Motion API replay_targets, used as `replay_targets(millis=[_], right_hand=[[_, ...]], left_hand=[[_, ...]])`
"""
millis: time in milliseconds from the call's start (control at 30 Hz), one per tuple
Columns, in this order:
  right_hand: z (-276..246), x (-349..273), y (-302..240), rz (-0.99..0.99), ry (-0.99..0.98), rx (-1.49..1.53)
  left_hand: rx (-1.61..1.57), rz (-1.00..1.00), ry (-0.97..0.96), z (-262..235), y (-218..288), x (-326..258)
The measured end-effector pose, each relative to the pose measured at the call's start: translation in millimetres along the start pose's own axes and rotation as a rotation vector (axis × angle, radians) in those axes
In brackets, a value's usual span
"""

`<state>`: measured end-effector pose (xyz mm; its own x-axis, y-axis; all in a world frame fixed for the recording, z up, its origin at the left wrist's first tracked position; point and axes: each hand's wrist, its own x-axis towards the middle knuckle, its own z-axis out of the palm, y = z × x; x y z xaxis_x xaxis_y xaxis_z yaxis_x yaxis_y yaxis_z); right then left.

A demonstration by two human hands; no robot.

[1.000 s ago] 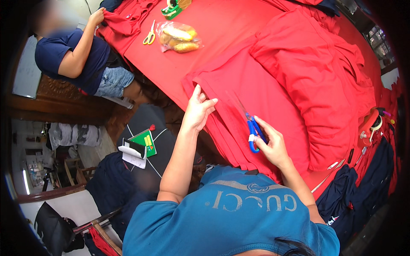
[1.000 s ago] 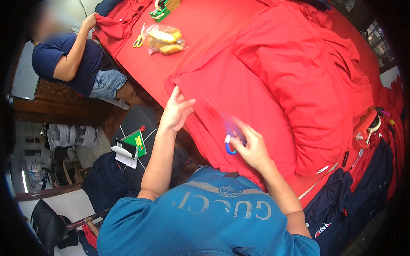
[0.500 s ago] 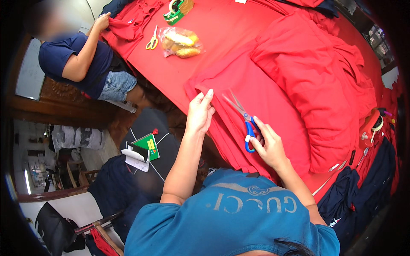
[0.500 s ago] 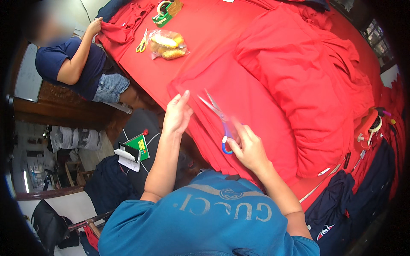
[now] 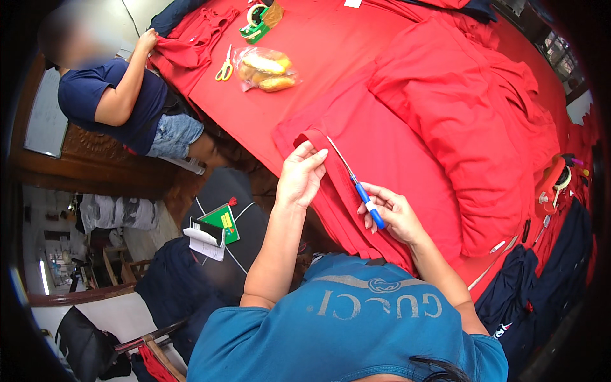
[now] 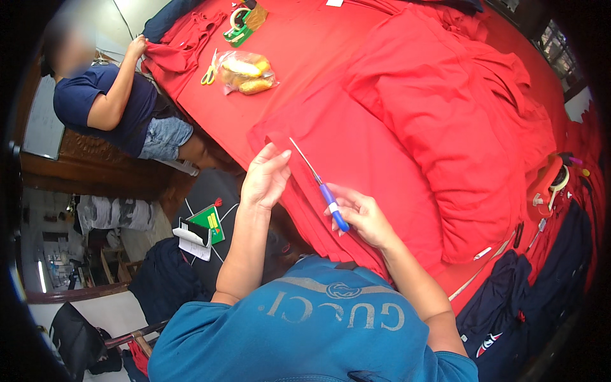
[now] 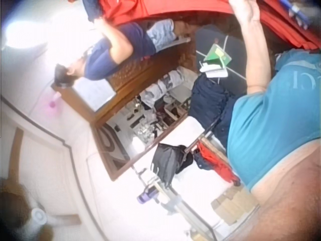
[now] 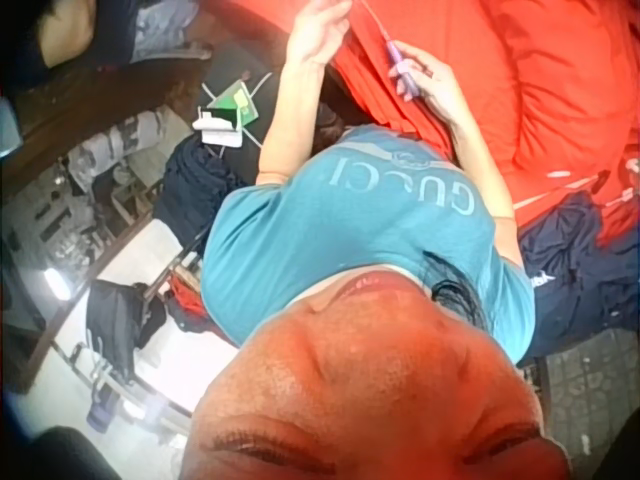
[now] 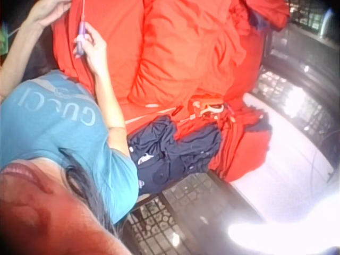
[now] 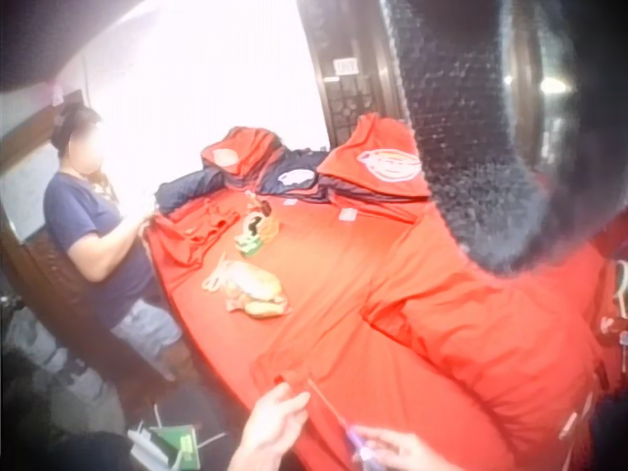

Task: The person uses blue-handled scissors to cut tags off a stack of red shirts laid out on a table. They repeatedly pick up a shirt, snip the tag, and place the shirt back on the pile. A second person is visible in the background working on similar items.

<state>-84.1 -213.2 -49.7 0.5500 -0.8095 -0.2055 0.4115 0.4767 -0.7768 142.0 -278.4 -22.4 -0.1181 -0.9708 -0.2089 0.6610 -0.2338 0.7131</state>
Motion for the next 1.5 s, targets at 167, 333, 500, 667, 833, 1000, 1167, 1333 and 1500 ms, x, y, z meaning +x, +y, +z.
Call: replay_targets(millis=[167,333,500,667,833,1000,1167,1333,1500], right_hand=[[3.0,-3.7,-1.4,-0.011,0.061,0.102],[25.5,-11.3,-15.5,-0.406,0.338,-0.964],[27.9,-9.2,-17.7,-0.471,0.351,-1.222],[25.8,-6.2,-15.6,-0.463,0.321,-1.228],[28.5,-7.8,-19.0,-0.411,0.315,-1.158],[26.3,-9.7,-18.6,-0.369,0.304,-1.093],[23.9,-10.6,-17.3,-0.315,0.303,-1.030],[29.3,-9.8,-19.6,-0.361,0.292,-1.011],[26.4,-1.7,-26.7,-0.403,0.280,-1.091]], left_hand=[[-0.005,0.019,0.012,2.4,-1.8,0.2],[0.013,0.016,0.030,3.6,2.2,-0.7],[0.071,0.014,0.010,11.3,2.4,-5.7],[0.089,0.036,0.007,11.9,-1.4,-7.2],[0.090,0.010,0.000,10.3,-3.6,-7.4],[0.091,-0.002,0.015,10.3,-4.3,-7.2],[0.088,0.007,-0.002,5.9,-5.4,-6.3],[0.154,0.011,0.005,12.1,0.2,-9.9],[0.235,0.006,-0.007,15.3,3.3,-12.2]])
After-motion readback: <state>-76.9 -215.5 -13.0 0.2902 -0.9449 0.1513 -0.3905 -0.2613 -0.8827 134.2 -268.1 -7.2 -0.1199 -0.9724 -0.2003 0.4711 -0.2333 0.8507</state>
